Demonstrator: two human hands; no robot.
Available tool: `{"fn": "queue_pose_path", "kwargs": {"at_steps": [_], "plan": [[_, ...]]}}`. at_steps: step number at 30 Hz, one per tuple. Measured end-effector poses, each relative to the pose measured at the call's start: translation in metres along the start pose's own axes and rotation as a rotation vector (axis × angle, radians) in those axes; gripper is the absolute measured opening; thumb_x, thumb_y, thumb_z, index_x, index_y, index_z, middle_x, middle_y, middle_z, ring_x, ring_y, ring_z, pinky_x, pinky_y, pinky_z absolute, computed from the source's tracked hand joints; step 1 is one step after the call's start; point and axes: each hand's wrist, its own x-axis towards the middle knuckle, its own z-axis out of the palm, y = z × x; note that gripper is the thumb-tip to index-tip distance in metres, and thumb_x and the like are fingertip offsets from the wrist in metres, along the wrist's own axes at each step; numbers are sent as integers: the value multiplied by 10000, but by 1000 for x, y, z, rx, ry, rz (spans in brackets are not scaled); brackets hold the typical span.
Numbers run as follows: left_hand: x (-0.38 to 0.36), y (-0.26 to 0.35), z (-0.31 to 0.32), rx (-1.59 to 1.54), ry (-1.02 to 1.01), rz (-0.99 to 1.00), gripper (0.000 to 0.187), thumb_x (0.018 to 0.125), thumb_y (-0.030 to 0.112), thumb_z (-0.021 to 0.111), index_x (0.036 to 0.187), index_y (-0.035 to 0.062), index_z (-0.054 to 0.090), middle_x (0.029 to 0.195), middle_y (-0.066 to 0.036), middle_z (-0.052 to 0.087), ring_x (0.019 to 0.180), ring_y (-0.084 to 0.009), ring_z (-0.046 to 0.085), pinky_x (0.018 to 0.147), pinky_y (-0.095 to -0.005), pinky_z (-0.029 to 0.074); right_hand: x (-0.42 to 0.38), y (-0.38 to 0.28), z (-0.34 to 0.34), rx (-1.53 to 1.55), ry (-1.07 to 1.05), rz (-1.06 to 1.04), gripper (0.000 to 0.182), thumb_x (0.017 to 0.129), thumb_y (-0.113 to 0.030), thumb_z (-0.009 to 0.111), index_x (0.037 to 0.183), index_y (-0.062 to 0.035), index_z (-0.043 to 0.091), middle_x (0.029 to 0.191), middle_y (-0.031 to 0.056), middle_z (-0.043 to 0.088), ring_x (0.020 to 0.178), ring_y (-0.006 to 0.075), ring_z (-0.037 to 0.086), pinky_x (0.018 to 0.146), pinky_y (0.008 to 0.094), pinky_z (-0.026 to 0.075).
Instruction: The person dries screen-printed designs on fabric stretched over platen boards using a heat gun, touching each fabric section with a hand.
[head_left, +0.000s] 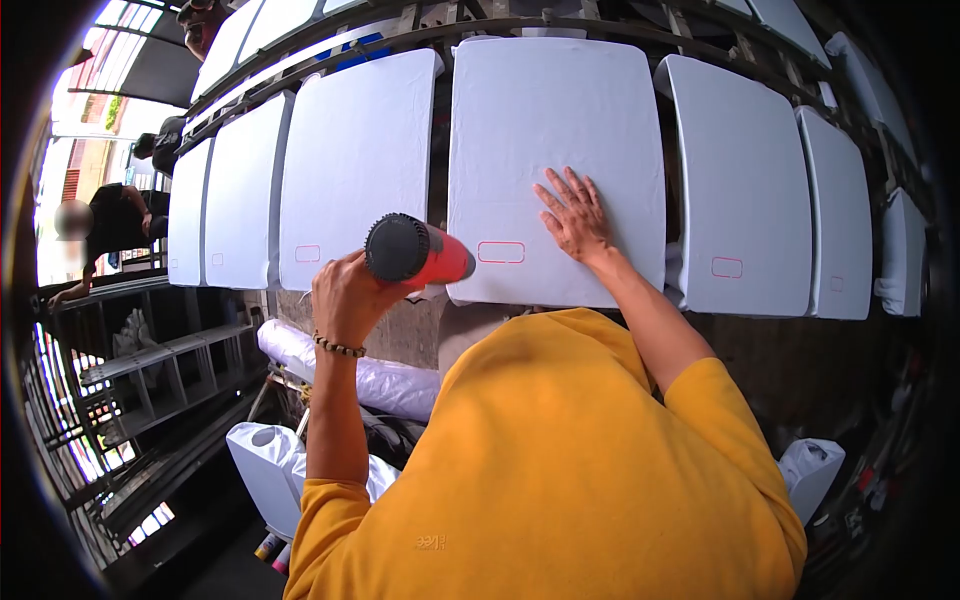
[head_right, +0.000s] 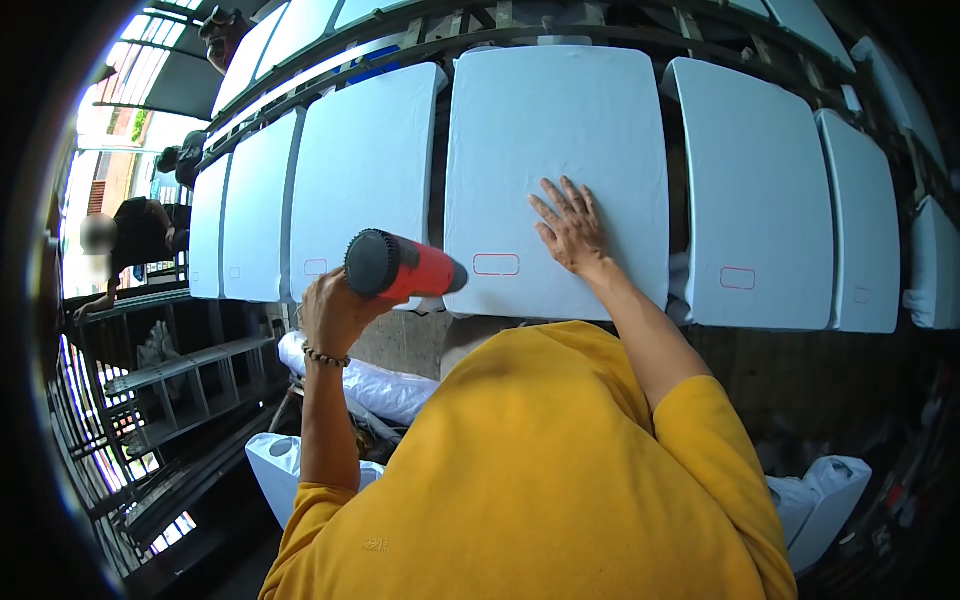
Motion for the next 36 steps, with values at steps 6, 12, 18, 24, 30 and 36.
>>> {"fn": "queue_pose_path", "kwargs": {"at_steps": [6, 12, 18, 24, 30, 36], "plan": [[14, 4, 2, -73, -8, -9, 413, 743, 478, 932, 917, 124, 810, 787, -95, 771, 691, -299, 757, 615, -418, 577, 0, 0, -3, -13, -26, 8, 545, 1100, -414, 471, 1625, -266, 457, 1746, 41, 310, 1622, 325, 227, 1333, 544, 148], [25, 6, 10, -107, 33, 14, 407, 755, 495, 914, 902, 132, 805, 800, -64, 766, 704, -301, 746, 627, -424, 577, -2, -2, -5, 2, -7, 17, 534, 1101, -401, 475, 1617, -260, 472, 1738, 34, 331, 1618, 323, 243, 1329, 532, 153], [33, 32, 19, -164, 18, 15, 414, 742, 510, 912, 900, 145, 800, 829, -35, 769, 728, -294, 742, 651, -428, 578, -2, -2, -5, 6, 7, 11, 527, 1107, -398, 464, 1613, -254, 480, 1735, 40, 336, 1616, 326, 247, 1326, 539, 149], [38, 49, 41, -212, 7, 110, 407, 724, 495, 918, 891, 146, 792, 813, -31, 753, 734, -307, 733, 690, -440, 576, -1, -2, -6, 39, 25, 4, 513, 1111, -389, 452, 1601, -247, 503, 1729, 49, 352, 1611, 333, 262, 1322, 544, 154], [34, 58, 36, -179, -67, 124, 393, 726, 484, 914, 881, 146, 789, 802, -33, 740, 731, -308, 727, 689, -442, 575, -1, -1, -3, 39, 34, 0, 510, 1110, -389, 455, 1597, -247, 510, 1727, 50, 358, 1609, 336, 268, 1320, 544, 154], [24, 53, 19, -169, -61, 58, 368, 739, 459, 912, 866, 138, 787, 814, -35, 746, 742, -305, 732, 693, -446, 575, -1, 0, -3, 30, 20, -5, 529, 1104, -418, 463, 1598, -234, 503, 1730, 66, 344, 1610, 352, 253, 1322, 565, 154]]}}
